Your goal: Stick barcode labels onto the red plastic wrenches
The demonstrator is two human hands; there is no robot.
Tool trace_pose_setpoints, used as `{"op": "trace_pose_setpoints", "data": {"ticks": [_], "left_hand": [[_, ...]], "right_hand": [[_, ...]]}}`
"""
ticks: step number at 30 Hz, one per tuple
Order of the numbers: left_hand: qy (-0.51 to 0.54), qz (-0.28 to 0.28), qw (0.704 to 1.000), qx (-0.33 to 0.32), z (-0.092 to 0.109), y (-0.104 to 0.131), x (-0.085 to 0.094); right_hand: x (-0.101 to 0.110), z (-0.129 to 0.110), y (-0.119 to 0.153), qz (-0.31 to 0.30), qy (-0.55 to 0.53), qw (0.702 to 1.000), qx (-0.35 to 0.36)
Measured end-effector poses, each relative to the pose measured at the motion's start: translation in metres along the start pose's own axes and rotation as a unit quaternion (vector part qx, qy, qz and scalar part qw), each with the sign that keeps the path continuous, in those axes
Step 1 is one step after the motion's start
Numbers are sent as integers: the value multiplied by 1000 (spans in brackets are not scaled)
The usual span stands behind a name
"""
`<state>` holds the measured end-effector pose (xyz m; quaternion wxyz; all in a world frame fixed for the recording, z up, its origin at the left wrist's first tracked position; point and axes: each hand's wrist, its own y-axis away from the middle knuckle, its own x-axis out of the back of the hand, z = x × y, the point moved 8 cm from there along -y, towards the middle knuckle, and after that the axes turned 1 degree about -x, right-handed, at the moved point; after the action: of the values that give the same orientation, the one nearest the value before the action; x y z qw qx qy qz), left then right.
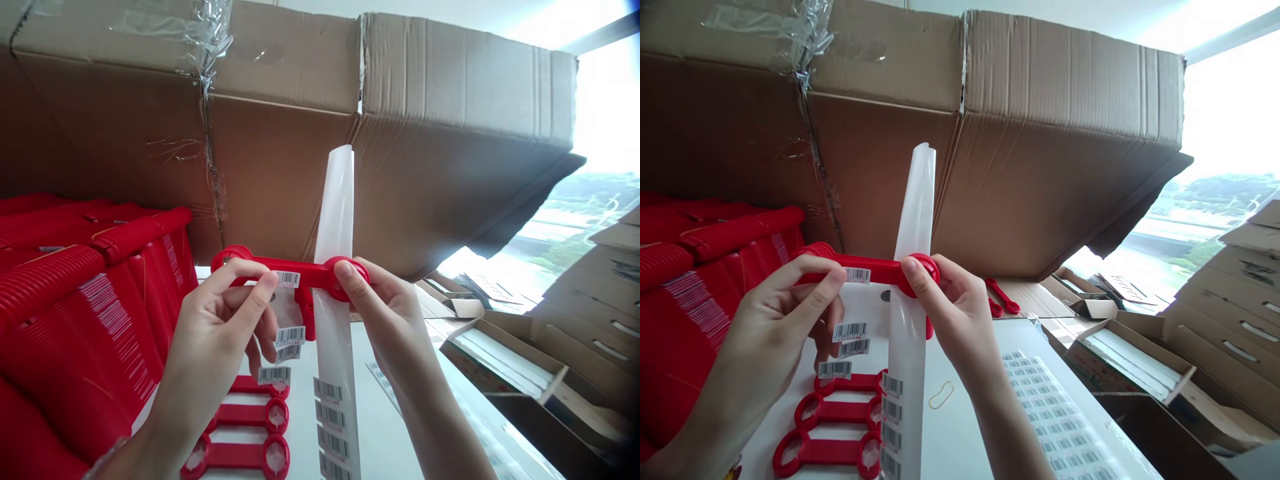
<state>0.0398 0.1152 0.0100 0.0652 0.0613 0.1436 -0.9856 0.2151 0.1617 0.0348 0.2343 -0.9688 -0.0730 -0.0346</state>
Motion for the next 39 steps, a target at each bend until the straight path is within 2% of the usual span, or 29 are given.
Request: {"op": "trace_pose_setpoints", "data": {"ticks": [14,26,31,35,39], "left_hand": [[-2,55,998,-23,5,-1,0],[-40,66,996,-51,4,-3,3],[-66,131,987,-67,7,-3,8],[-95,117,985,-80,-2,-10,10],[-106,130,983,-75,-18,-24,23]], "right_hand": [[-7,1,4,12,-7,1000,-5],[-15,-10,9,34,12,999,26],[-20,-15,17,46,42,997,49],[-23,-18,21,56,54,994,73],[-21,-15,18,73,54,994,63]]}}
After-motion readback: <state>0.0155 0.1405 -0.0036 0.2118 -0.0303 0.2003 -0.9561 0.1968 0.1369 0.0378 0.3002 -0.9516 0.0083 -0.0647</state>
